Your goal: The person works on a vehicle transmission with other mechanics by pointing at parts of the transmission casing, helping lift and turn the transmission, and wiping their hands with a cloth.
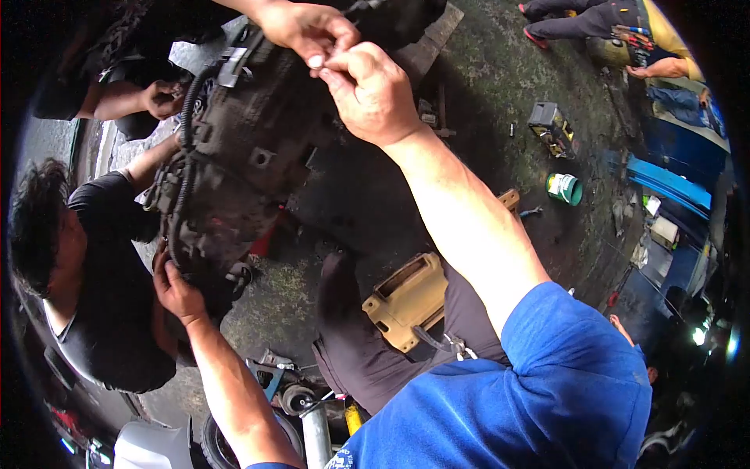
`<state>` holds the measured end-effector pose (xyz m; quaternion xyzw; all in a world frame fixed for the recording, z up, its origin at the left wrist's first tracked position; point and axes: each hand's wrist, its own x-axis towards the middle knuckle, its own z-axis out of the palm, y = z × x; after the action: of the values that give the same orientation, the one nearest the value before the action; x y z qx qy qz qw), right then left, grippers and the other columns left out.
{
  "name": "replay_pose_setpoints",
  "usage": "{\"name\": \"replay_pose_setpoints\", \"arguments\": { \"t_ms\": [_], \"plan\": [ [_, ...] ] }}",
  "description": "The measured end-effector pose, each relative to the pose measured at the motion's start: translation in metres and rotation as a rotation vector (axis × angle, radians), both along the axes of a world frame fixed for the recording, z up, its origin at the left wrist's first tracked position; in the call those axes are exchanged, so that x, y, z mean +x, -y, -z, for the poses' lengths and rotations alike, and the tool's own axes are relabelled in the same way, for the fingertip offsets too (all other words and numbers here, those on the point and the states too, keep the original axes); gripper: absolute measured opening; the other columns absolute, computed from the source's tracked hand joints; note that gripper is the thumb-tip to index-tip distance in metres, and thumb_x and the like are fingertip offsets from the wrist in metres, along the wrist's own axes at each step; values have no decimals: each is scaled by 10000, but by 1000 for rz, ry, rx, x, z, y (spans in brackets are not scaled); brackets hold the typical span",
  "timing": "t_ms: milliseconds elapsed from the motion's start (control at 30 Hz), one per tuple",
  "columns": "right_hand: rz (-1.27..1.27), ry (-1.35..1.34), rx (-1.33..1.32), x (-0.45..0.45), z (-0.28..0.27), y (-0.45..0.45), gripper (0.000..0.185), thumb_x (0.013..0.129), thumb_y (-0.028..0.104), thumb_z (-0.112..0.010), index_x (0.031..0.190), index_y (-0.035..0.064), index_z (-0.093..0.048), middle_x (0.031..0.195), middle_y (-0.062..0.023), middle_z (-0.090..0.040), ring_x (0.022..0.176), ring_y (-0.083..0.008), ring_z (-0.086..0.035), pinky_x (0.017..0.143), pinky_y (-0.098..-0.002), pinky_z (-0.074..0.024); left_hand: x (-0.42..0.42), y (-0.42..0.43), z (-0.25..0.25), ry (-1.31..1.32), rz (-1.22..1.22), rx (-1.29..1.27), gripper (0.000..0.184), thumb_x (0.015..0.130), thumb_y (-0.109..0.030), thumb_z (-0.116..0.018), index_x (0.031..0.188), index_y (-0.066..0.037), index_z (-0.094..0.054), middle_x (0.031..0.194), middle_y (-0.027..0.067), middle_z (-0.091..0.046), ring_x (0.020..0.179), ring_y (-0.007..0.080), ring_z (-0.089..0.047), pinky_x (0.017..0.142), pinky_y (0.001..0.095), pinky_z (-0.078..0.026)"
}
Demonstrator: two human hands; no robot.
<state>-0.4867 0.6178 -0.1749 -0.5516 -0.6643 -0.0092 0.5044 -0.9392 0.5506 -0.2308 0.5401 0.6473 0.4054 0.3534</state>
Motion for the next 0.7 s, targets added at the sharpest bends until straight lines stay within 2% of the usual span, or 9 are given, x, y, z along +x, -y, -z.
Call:
{"name": "replay_pose_setpoints", "arguments": {
  "t_ms": [100,133,200,267,333,400,500,633,700],
  "plan": [
    [-94,-184,-110,26,-4,10,119,799,98,-731,815,63,-618,760,-87,-621,677,-239,-633,601,-323,-504,43,16,-44,-454,-308,105,298,948,-196,-584,1133,37,-586,1029,105,-632,903,164,-582,835,276,-470],
    [-135,-227,-139,35,-5,21,114,800,98,-730,798,56,-623,756,-88,-626,674,-232,-636,603,-321,-505,69,24,-55,-365,-386,230,245,940,-156,-585,1100,28,-597,966,102,-629,845,147,-564,798,252,-463],
    [-323,-413,-372,48,-8,58,100,794,88,-727,772,42,-640,751,-93,-636,689,-213,-643,619,-317,-510,129,55,-80,-482,-248,300,193,935,-97,-559,1084,18,-601,982,100,-626,855,144,-563,792,258,-463],
    [-486,-558,-553,58,-1,105,85,788,79,-727,776,31,-657,753,-97,-641,706,-211,-649,635,-310,-515,216,89,-85,-188,53,234,185,911,-69,-566,1074,10,-602,996,92,-621,875,154,-575,813,275,-470],
    [-553,-618,-800,65,5,153,89,790,83,-729,789,26,-661,746,-99,-636,707,-194,-645,639,-304,-515,297,131,-77,181,114,-127,369,845,38,-616,1207,31,-544,1048,99,-647,926,185,-593,921,326,-446],
    [-566,-709,-1023,72,8,191,86,824,90,-713,828,19,-665,768,-77,-652,715,-153,-635,641,-281,-516,336,146,-63,53,361,-90,317,811,79,-641,1117,17,-591,996,112,-651,884,175,-603,848,296,-472],
    [-498,-1281,-1349,87,32,213,138,878,131,-673,905,-3,-661,832,-58,-687,741,-105,-614,659,-263,-505,363,140,-48,138,421,-92,168,755,76,-709,872,-9,-622,852,138,-662,749,215,-655,659,289,-527],
    [-539,-1196,-1665,117,47,188,154,911,146,-628,948,-1,-660,818,-51,-677,742,-105,-619,654,-246,-508,370,126,-16,197,456,-320,135,791,44,-698,898,-5,-631,862,98,-670,753,155,-641,665,258,-516],
    [-627,-1010,-1597,122,80,171,161,906,147,-620,959,-1,-661,813,-53,-676,737,-110,-620,651,-260,-509,372,114,15,329,363,-508,131,827,10,-692,946,1,-637,891,55,-673,779,97,-611,696,240,-507]
  ]
}}
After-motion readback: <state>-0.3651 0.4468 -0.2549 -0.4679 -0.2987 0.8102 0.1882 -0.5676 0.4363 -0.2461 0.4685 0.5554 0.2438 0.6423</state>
